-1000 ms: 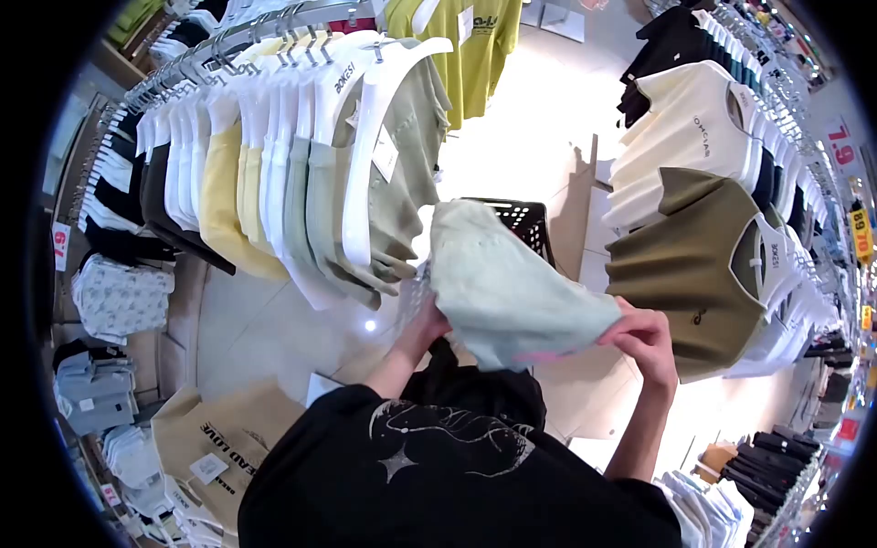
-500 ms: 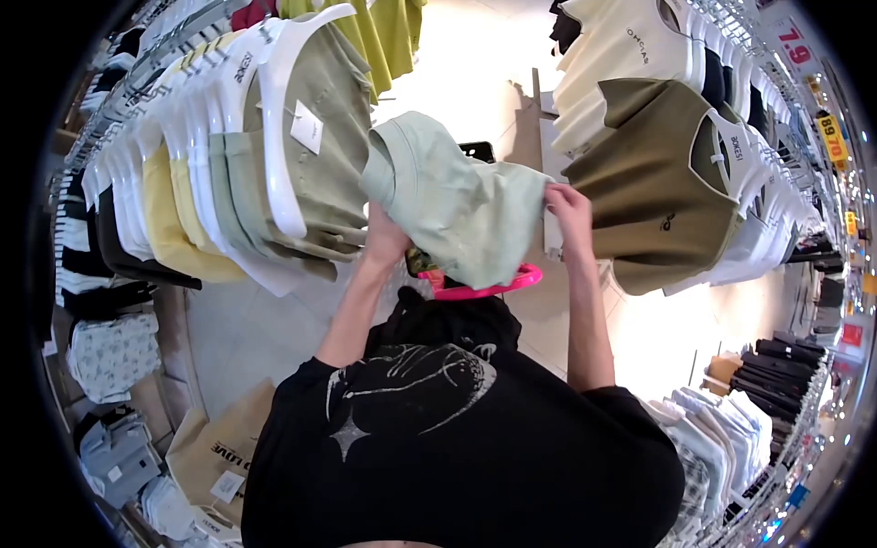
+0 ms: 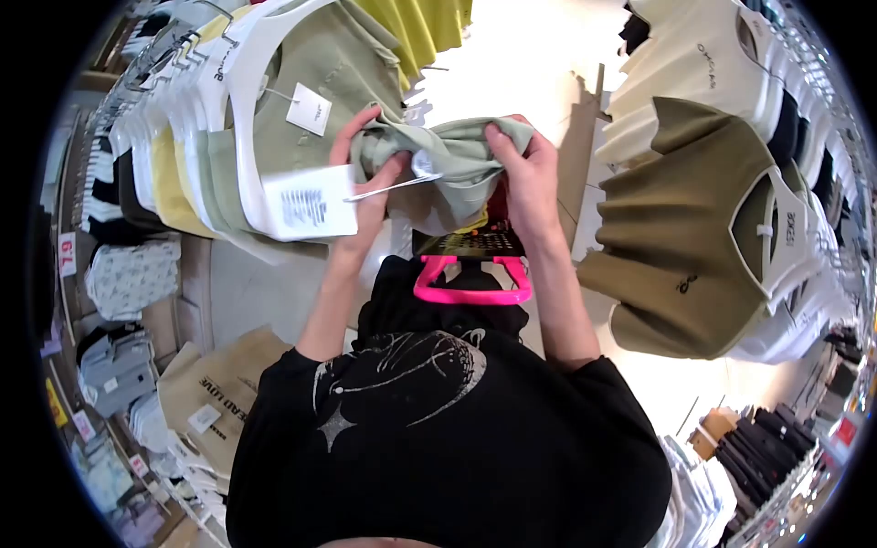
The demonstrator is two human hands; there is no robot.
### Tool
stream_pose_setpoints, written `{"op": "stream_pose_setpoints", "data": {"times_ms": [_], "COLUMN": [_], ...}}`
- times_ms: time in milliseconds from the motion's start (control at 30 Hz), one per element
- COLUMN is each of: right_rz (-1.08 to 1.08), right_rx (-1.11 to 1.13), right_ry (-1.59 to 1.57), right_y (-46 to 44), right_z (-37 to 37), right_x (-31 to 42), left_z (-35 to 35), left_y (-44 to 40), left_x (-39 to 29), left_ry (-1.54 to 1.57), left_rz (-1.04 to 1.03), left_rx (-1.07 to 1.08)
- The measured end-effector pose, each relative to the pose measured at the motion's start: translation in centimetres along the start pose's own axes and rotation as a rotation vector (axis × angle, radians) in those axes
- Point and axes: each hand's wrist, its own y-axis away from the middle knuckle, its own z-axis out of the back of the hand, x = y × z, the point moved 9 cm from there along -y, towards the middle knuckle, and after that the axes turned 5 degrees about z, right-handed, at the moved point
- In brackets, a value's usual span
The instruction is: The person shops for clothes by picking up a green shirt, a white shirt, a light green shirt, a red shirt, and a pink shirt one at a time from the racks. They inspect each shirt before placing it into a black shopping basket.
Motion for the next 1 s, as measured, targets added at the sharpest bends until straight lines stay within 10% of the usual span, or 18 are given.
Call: {"op": "stream_pose_setpoints", "data": {"times_ms": [467,633,700,767,867,1000], "right_rz": [-0.324,-0.326,-0.214,-0.196,-0.244,0.346], "right_rx": [0.113,0.266,0.398,0.430,0.926,0.933], "right_ry": [0.200,0.459,0.562,0.746,1.109,1.288], "right_y": [-4.9,-5.0,-4.8,-3.9,-4.2,-6.1], "right_z": [-3.1,-3.3,-5.1,-7.0,-9.8,-16.4], "right_x": [-2.0,-3.6,-2.8,-1.2,-1.1,2.4], "left_z": [7.7,5.1,3.0,2.0,3.5,7.5], "left_y": [5.4,8.1,11.2,12.5,11.7,11.1], "left_x": [6.6,10.0,11.4,11.5,10.4,11.1], "left_ry": [0.377,0.017,-0.101,-0.018,-0.026,0.274], "left_rz": [0.473,0.435,0.886,0.838,0.636,0.602], "left_rx": [-0.237,0.181,0.579,0.603,0.474,0.022]}}
